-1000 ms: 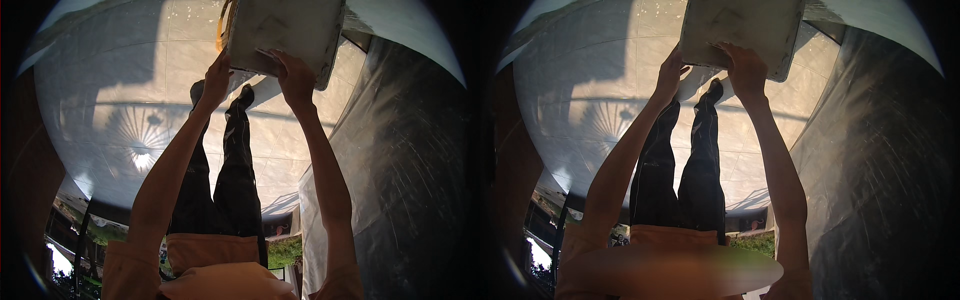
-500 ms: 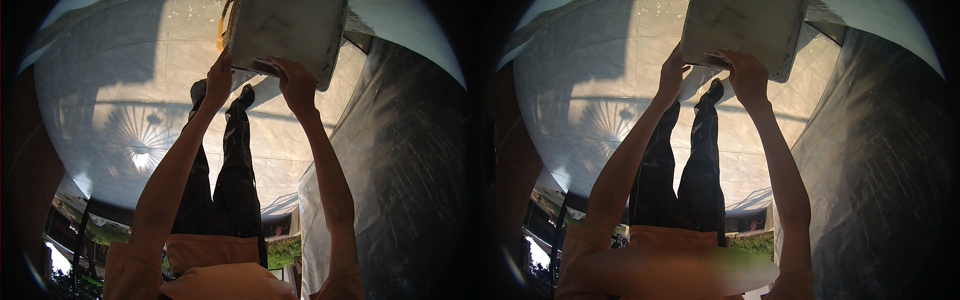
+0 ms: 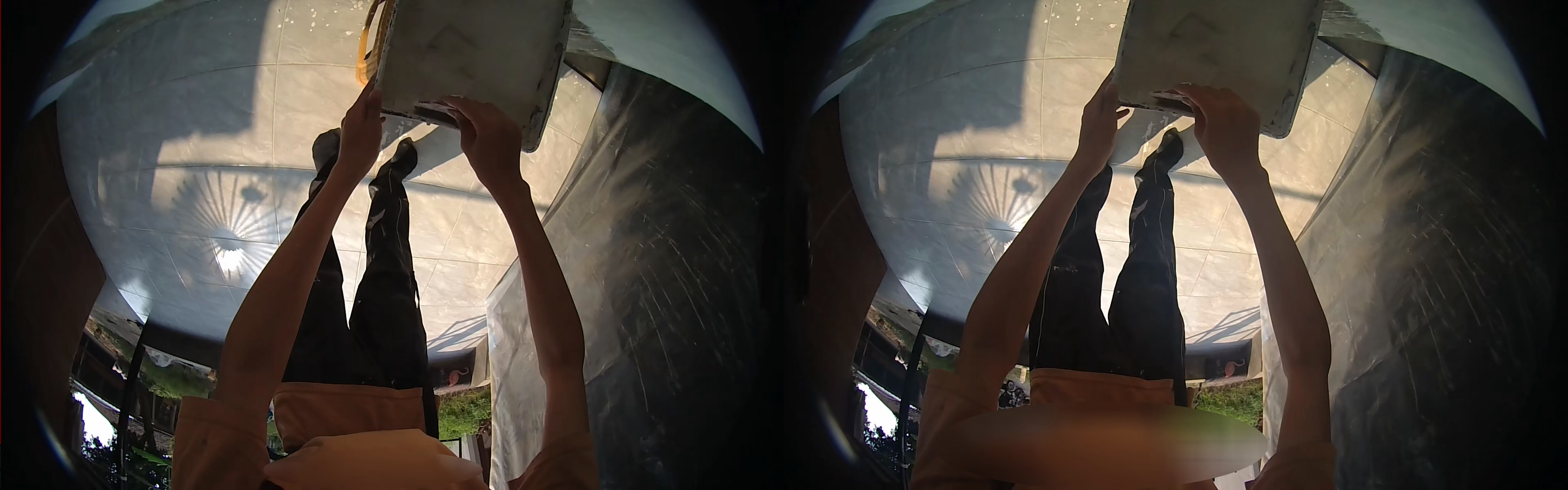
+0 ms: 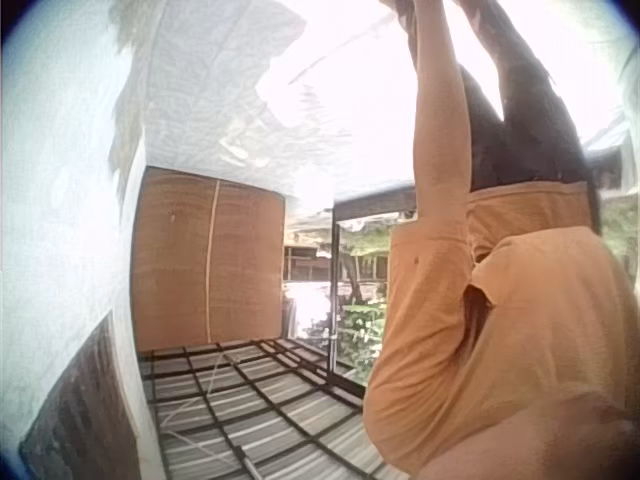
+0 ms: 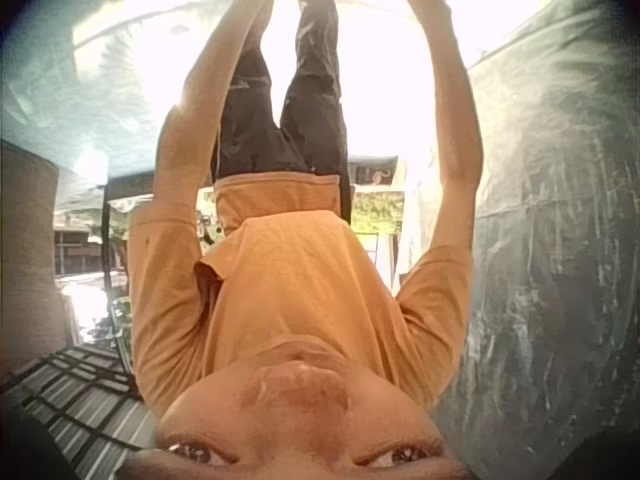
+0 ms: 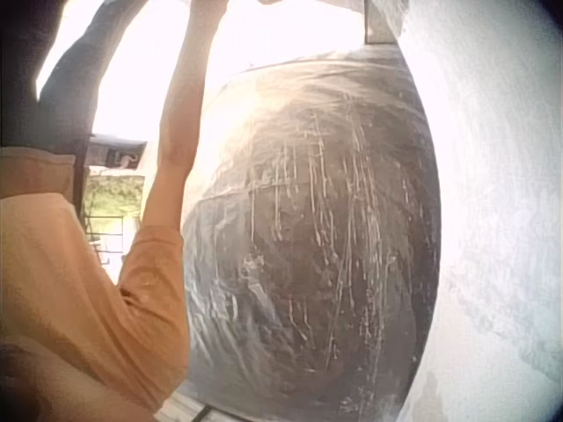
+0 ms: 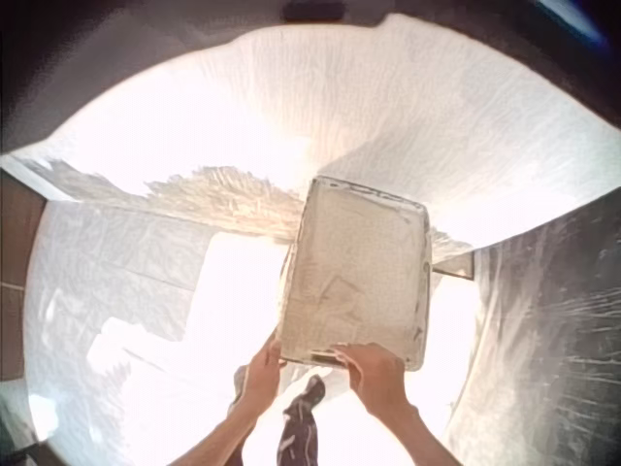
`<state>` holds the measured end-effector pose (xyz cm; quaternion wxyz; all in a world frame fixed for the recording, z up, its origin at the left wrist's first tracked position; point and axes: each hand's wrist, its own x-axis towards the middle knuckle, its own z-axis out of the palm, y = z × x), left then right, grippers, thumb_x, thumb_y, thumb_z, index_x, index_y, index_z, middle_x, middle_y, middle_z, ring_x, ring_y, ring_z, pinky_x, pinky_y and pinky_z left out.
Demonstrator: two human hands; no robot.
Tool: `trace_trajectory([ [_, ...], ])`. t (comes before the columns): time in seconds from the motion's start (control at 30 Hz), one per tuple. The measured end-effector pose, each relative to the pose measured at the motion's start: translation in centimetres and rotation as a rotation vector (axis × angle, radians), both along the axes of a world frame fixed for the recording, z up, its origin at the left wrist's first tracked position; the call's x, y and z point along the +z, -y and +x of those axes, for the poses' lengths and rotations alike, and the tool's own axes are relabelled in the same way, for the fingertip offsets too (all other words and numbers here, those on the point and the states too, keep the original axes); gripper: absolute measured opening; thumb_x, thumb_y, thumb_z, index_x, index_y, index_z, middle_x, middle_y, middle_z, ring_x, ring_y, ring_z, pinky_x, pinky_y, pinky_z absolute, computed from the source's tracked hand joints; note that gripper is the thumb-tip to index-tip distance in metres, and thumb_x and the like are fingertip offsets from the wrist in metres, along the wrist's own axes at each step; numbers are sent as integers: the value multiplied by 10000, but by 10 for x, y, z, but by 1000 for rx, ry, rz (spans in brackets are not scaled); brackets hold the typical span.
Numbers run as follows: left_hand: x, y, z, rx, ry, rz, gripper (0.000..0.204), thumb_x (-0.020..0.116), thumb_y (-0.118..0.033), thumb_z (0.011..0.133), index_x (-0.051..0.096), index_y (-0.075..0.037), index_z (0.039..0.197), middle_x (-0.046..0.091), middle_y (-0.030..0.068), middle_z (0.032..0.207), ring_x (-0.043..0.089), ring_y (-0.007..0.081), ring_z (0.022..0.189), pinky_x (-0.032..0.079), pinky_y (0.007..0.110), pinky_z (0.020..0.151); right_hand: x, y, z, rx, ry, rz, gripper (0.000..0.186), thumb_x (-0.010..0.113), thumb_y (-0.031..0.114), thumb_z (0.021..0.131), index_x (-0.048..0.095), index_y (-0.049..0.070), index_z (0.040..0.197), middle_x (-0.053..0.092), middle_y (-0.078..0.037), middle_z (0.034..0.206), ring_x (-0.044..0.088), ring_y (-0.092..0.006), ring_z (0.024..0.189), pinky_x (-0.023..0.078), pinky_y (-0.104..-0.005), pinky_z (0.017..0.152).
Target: The person applies wall filler to a masonry wall using a scraper.
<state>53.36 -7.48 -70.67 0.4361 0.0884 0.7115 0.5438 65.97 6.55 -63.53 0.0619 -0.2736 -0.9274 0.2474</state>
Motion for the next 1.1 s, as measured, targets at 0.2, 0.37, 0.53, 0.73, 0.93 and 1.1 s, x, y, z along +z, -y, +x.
trace_trajectory([
  [0.2, -3, 3, -2, 1, -1, 16, 504, 375, -388, 1038, 451, -54, 1407, 636, 170, 1174, 634, 207, 1004, 533, 359, 848, 5, -2, -4, 8, -21, -55, 239, 641, 57, 861, 698, 141, 1077, 709, -98, 916, 679, -259, 783, 539, -350, 711],
  [0.37, 7, 1, -4, -63, 98, 3, 568, 340, -433, 1041, 374, -44, 1454, 532, 156, 1347, 544, 236, 1200, 466, 391, 977, 5, -18, -5, 4, 12, -137, 239, 626, 59, 877, 685, 121, 1100, 708, -120, 949, 692, -266, 845, 544, -346, 739],
  [0.53, -1, 0, 0, 30, 16, 26, 501, 388, -387, 1036, 453, -60, 1409, 661, 151, 1065, 614, 175, 879, 515, 339, 782, 10, -42, -12, -5, -107, -425, 270, 640, 37, 869, 666, 94, 1132, 715, -97, 1009, 699, -227, 879, 538, -315, 756],
  [0.73, 5, 1, -21, -117, -161, -70, 451, 432, -298, 1021, 472, -42, 1391, 664, 156, 861, 610, 175, 763, 483, 315, 722, 45, -41, -18, -326, -182, -757, 284, 612, 77, 934, 596, 52, 1216, 701, -45, 978, 649, -115, 806, 524, -277, 725],
  [0.93, 85, -22, -64, -186, -362, -93, 471, 427, -316, 1035, 403, -100, 1453, 599, 182, 1284, 624, 185, 987, 457, 301, 898, 113, -43, -28, -669, -410, -990, 310, 621, 105, 941, 554, -17, 1217, 669, -65, 893, 623, -98, 744, 546, -252, 686],
  [1.1, 166, -51, -109, -260, -582, 104, 483, 414, -266, 1022, 384, -16, 1435, 436, 198, 1447, 406, 336, 1353, 340, 390, 1112, 186, -52, -43, -705, -687, -1000, 375, 651, 102, 919, 515, -24, 1246, 665, -90, 892, 659, -133, 753, 567, -263, 676],
])
